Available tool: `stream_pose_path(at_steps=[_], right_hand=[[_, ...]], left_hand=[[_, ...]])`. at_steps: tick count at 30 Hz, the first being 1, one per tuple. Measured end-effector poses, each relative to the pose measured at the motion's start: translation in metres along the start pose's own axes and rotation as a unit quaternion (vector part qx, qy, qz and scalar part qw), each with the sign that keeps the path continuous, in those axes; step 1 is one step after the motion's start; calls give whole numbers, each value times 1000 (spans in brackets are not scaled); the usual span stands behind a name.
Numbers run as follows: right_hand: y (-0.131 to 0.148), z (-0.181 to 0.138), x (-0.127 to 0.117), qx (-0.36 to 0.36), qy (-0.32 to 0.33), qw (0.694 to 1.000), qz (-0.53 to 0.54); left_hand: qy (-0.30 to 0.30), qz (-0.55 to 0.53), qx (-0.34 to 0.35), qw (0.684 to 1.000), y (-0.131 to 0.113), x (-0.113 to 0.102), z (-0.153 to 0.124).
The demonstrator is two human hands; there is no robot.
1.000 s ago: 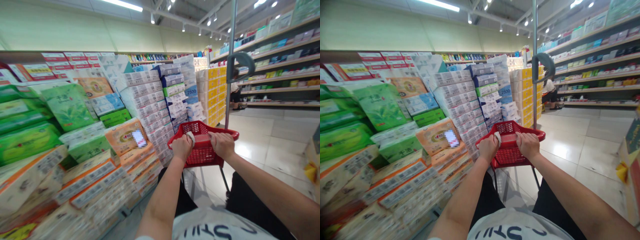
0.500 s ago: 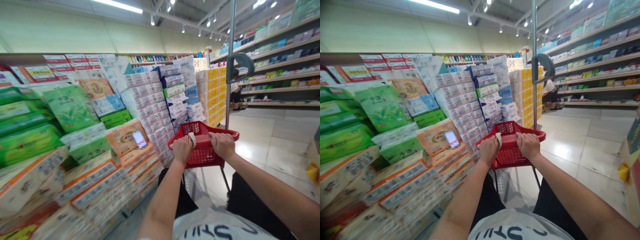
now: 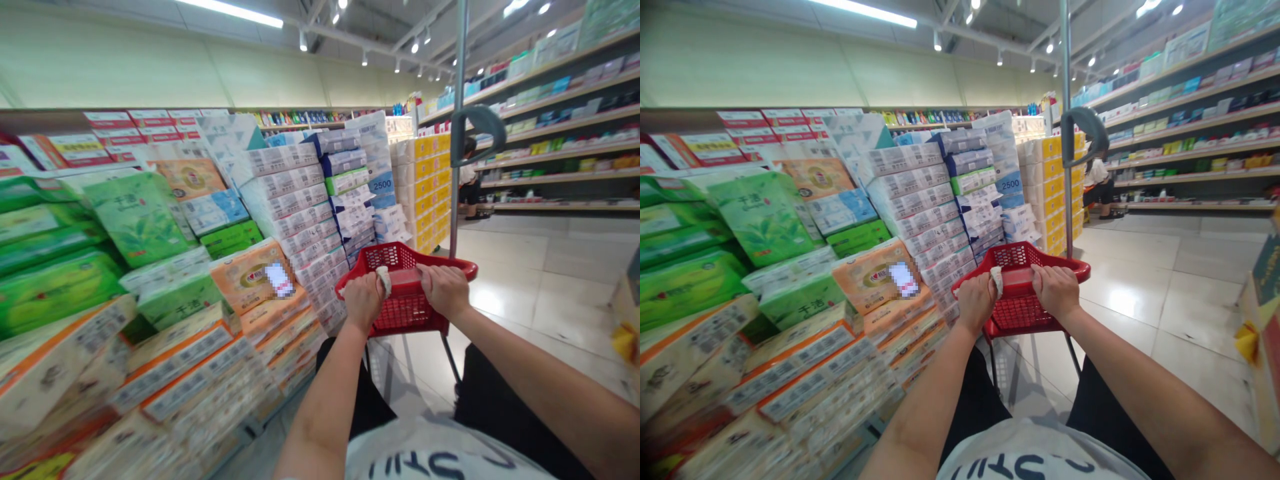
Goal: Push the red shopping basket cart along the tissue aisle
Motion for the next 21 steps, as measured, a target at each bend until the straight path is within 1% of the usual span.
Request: stream_pose_path(at_steps=[2, 4, 6, 8, 10, 11, 13, 16, 18, 21], right_hand=[[0, 0, -1, 2, 0, 1000, 0], [0, 0, -1, 1, 2, 1000, 1], [0, 0, -2, 2, 5, 1000, 4], [0, 0, -2, 3, 7, 1000, 5], [0, 0, -2, 4, 8, 1000, 4], [0, 0, -2, 3, 7, 1000, 4], [0, 1, -3, 2, 5, 1000, 4], [1, 1, -3, 1, 3, 1000, 4], [0, 1, -3, 0, 3, 1000, 2], [0, 0, -2, 0, 5, 1000, -1]], left_hand=[[0, -3, -12, 1000, 1, 0, 0], [11, -4, -49, 999, 5, 0, 4], [40, -6, -96, 995, 9, 2, 8], [86, -13, -125, 988, 12, 6, 12], [122, -16, -130, 984, 12, 9, 14], [126, -14, -128, 984, 12, 9, 14], [110, -5, -126, 986, 11, 7, 13], [66, 6, -118, 991, 11, 4, 9], [41, 7, -91, 995, 8, 2, 6], [13, 3, -33, 999, 1, 0, 0]])
Point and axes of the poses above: each hand's wrist, its own z-axis towards the middle knuckle, its own x-axis out of the palm, y = z × x, the point moved 7 cm from there along z, towards the middle knuckle, and after that the axes turned 7 degrees about -z, right-handed, at the moved point
